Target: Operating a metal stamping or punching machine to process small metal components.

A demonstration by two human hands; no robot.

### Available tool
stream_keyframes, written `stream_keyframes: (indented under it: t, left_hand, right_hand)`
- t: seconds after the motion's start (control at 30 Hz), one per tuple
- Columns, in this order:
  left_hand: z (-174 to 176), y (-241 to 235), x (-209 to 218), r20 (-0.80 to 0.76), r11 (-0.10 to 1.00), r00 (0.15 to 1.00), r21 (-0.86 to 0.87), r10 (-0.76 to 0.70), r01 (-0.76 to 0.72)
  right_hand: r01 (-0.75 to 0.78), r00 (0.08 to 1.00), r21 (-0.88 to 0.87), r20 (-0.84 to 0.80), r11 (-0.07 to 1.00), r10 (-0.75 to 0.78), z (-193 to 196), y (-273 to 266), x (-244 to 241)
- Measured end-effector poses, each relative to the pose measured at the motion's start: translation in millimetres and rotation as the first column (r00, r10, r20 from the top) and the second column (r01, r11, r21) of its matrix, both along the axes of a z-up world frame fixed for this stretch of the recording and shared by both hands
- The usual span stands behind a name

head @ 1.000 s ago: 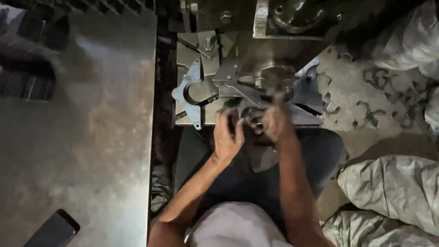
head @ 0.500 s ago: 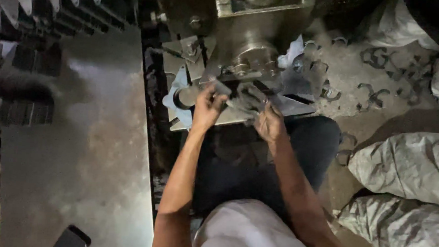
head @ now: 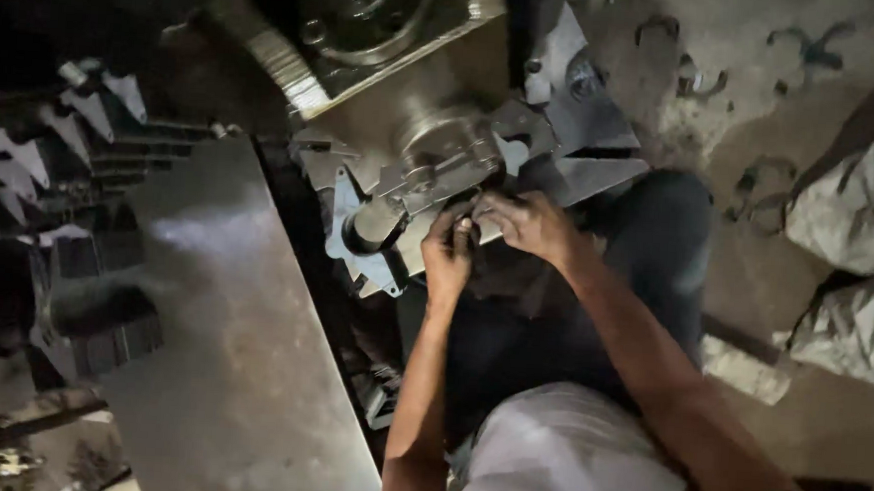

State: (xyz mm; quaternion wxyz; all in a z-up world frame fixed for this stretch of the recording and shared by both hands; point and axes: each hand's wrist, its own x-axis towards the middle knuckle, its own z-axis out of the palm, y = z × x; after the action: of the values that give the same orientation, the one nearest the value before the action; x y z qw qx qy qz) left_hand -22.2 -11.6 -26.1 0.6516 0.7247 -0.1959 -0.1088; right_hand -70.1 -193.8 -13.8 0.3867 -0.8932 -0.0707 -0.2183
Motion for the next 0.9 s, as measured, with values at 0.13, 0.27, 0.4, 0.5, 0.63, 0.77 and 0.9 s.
stream_keyframes:
  t: [0.13,0.27,0.4,0.5,0.63,0.77,0.9]
  left_hand:
    - [-1.6,-2.4,2.2,0.001,1.0,1.0,0.0,-0.018,0.018]
    - [-0.4,-3.6,-6.5,0.213,0.995,0.977,0.091,0.022,-0.042]
    - [-14.9,0.7,-5.6,0.568,0.94,0.821,0.309,-0.059,-0.147]
    - [23.3,0.0,-8.1,0.877,0.897,0.429,0.352,-0.216,-0.268]
    - [60.0,-29.2,28.6,0.891,0.778,0.202,0.453,-0.406,-0.435]
    - [64.0,-25.3,46.6,0.813,0.712,0.288,0.582,-0.506,-0.394]
    - [94.7,-3.3,34.2,0.808,0.843,0.58,0.382,-0.106,-0.378]
  right_hand:
    - [-0.002,0.999,0.04,0.034,0.999,0.001,-13.6,0.5,1.2]
    - [0.061,0.997,0.024,-0.056,0.998,-0.06,-14.3,-4.1,4.9]
    - [0.183,0.972,0.062,0.139,0.981,-0.19,109.0,-6.2,-3.9]
    - [0.258,0.877,0.109,0.391,0.96,-0.28,102.2,-12.4,-22.4]
    - [0.388,0.893,0.175,0.173,0.905,-0.417,40.3,-2.0,-25.0]
    - [0.381,0.918,0.151,0.059,0.912,-0.393,29.8,8.1,-25.9]
    - [0.353,0.924,0.087,0.125,0.932,-0.361,34.6,8.9,-25.8]
